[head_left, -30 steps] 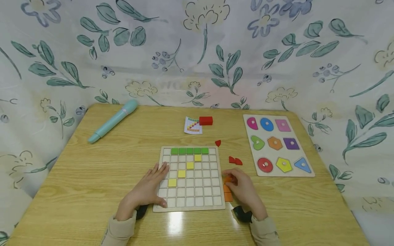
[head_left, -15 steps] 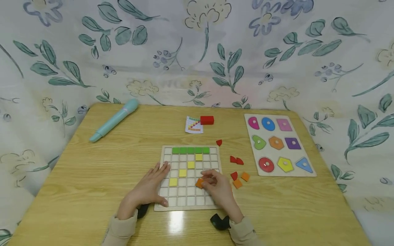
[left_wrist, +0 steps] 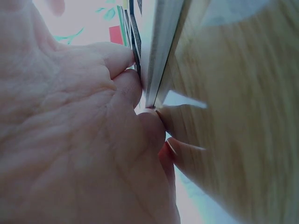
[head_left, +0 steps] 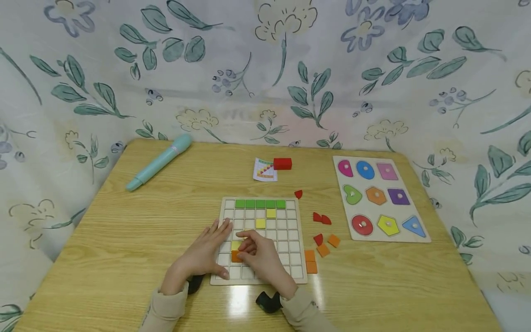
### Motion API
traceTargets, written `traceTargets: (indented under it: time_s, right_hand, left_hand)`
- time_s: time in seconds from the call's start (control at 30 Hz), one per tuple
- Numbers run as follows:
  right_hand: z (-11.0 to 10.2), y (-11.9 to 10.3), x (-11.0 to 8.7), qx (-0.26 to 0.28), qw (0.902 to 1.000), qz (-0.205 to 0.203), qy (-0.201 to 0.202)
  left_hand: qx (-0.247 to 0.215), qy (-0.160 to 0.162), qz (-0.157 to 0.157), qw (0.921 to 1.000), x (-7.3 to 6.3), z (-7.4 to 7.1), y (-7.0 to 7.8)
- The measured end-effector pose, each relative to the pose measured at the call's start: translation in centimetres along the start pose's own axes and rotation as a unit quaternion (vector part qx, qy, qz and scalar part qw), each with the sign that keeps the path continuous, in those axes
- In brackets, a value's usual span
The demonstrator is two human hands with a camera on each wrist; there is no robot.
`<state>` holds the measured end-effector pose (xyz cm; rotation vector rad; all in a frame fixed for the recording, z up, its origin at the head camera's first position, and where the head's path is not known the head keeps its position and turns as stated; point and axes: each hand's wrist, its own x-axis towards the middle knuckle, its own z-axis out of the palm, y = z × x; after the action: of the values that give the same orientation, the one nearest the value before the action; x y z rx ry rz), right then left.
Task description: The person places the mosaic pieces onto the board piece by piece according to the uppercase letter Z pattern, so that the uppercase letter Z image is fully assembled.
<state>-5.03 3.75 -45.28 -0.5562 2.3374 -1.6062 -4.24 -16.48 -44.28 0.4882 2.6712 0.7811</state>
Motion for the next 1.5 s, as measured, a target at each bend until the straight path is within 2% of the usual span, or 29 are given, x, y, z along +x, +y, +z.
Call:
traceTargets:
  time_s: [0.17, 0.3, 0.4, 0.47, 0.57, 0.63, 0.8, 0.97, 1.1, 1.2, 1.3, 1.5]
  right_hand:
    - [0.6, -0.3, 0.0, -0.029, 0.9994, -0.016, -0.010]
    - [0.7, -0.4, -0.4, -0.089, 0.9956, -0.031, -0.005]
    - [0.1, -0.2, -0.6, -0.096, 0.9946, -0.039, 0.004]
    - [-0.9, 0.0, -1.0, -0.078, 0.9959, -0.042, 0.014]
    - [-3.2, 1.1, -1.8, -0.040, 0.9977, -0.025, 0.050]
    - [-5.1, 1.9, -2.7, -0.021, 0.9964, 0.008, 0.082]
    - [-10.0, 3.8, -5.6, -0.006, 0.9824, 0.086, 0.166]
    - [-13.4, 5.2, -8.2, -0.007, 0.9740, 0.125, 0.188]
    - [-14.6, 6.1, -9.2, -0.007, 0.9667, 0.157, 0.202]
    - [-15.0, 6.8, -9.2, -0.041, 0.9593, 0.165, 0.225]
    - [-15.2, 7.3, -8.7, -0.069, 0.9528, 0.160, 0.249]
    - [-14.9, 7.2, -7.5, -0.124, 0.9409, 0.152, 0.276]
  left_hand:
    - [0.003, 0.002, -0.003, 1.0000, -0.1, -0.1, -0.1]
    - [0.001, 0.001, 0.000, 1.0000, -0.1, -0.1, 0.0]
    - [-0.001, 0.003, 0.004, 1.0000, -0.1, -0.2, 0.2]
    - [0.000, 0.003, 0.003, 1.0000, -0.1, -0.3, 0.3]
    - [-0.001, -0.001, 0.004, 1.0000, 0.1, -0.2, 0.4]
    - [0.000, -0.006, 0.001, 1.0000, 0.2, 0.0, 0.4]
    - [0.006, -0.009, 0.003, 0.9999, 0.5, 0.1, 0.2]
    - [0.001, -0.005, -0.003, 1.0000, 0.4, 0.1, 0.0]
    - [-0.007, 0.000, -0.008, 0.9999, 0.2, -0.1, 0.0]
    - [-0.010, -0.005, -0.013, 0.9998, 0.1, 0.0, -0.1]
    - [-0.014, -0.010, -0.017, 0.9997, 0.2, 0.1, -0.1]
    - [-0.008, -0.001, 0.000, 1.0000, 0.3, 0.0, 0.1]
